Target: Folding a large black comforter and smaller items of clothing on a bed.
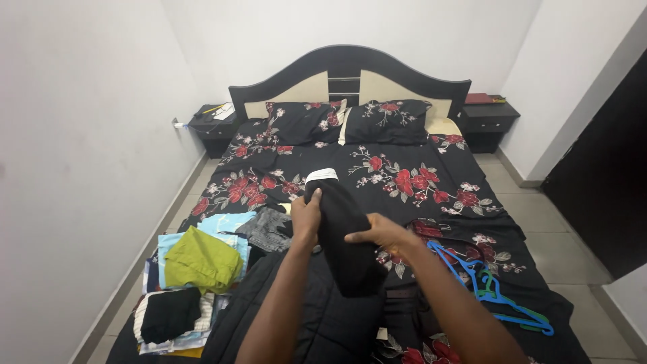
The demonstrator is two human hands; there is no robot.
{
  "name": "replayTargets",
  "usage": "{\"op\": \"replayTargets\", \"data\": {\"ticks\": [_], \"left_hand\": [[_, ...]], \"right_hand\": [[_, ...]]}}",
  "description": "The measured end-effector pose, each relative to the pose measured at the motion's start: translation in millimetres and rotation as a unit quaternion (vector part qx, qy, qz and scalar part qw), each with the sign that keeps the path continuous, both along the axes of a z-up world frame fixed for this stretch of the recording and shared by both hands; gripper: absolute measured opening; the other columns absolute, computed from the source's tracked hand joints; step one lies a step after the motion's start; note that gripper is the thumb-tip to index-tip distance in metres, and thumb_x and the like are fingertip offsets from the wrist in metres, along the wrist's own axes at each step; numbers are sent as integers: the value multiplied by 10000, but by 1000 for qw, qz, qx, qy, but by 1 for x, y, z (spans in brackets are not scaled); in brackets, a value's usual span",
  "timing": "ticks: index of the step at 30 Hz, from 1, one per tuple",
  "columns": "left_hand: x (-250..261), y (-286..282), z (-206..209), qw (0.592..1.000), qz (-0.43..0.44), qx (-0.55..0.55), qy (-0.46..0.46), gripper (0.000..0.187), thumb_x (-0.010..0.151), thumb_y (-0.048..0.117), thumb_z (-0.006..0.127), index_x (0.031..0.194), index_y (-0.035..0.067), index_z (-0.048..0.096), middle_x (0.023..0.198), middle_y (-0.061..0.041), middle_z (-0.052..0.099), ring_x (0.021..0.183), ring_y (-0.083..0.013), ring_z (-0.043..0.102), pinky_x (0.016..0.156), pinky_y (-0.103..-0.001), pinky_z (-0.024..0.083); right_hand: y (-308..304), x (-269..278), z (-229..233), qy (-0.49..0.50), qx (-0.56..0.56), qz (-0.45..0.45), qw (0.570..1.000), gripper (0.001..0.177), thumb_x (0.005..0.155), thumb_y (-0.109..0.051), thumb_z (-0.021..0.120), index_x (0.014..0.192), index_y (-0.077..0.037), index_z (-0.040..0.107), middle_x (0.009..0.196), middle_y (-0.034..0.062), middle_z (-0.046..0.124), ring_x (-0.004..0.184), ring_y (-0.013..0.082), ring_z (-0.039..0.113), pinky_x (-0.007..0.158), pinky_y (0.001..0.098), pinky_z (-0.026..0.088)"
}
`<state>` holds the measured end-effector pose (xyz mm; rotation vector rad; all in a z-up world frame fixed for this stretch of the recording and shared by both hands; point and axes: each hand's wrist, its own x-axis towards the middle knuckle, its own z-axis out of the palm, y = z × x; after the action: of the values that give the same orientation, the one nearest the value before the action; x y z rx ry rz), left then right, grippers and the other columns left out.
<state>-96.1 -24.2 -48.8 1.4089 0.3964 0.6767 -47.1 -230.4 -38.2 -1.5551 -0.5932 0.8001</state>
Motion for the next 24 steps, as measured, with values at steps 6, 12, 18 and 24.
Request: {"op": "replayTargets", "data": {"ticks": [6,12,18,24], "left_hand": [[-36,23,-2,935,82,295,178,636,865,473,816,1091,-105,676,965,-240,714,924,-348,719,770,-431,558],[-105,10,43,899,-193,387,69,803,730,433,877,1368,47,581,1187,-200,693,1072,-315,694,871,-428,571],[-113,22,-12,913,-200,324,150,640,689,398,899,1121,-28,696,945,-154,778,873,-234,784,762,-372,616],[-133,19,-93,950,-286,60,112,439,837,293,823,1109,-47,761,959,-106,781,845,-153,723,758,-291,577]], "right_hand": [[27,15,-53,-28,83,38,995,378,810,-100,830,1149,45,746,1068,104,782,985,179,722,948,342,543],[34,-14,-19,143,116,-1,983,317,864,-186,745,1129,-14,714,988,86,759,885,208,720,796,359,584],[40,-30,-20,119,72,70,988,428,753,-76,794,1162,-109,670,994,55,737,919,174,723,873,351,622],[53,-36,-90,-222,-124,2,967,559,852,-322,818,1249,50,690,1144,229,740,959,294,727,868,432,562]]}}
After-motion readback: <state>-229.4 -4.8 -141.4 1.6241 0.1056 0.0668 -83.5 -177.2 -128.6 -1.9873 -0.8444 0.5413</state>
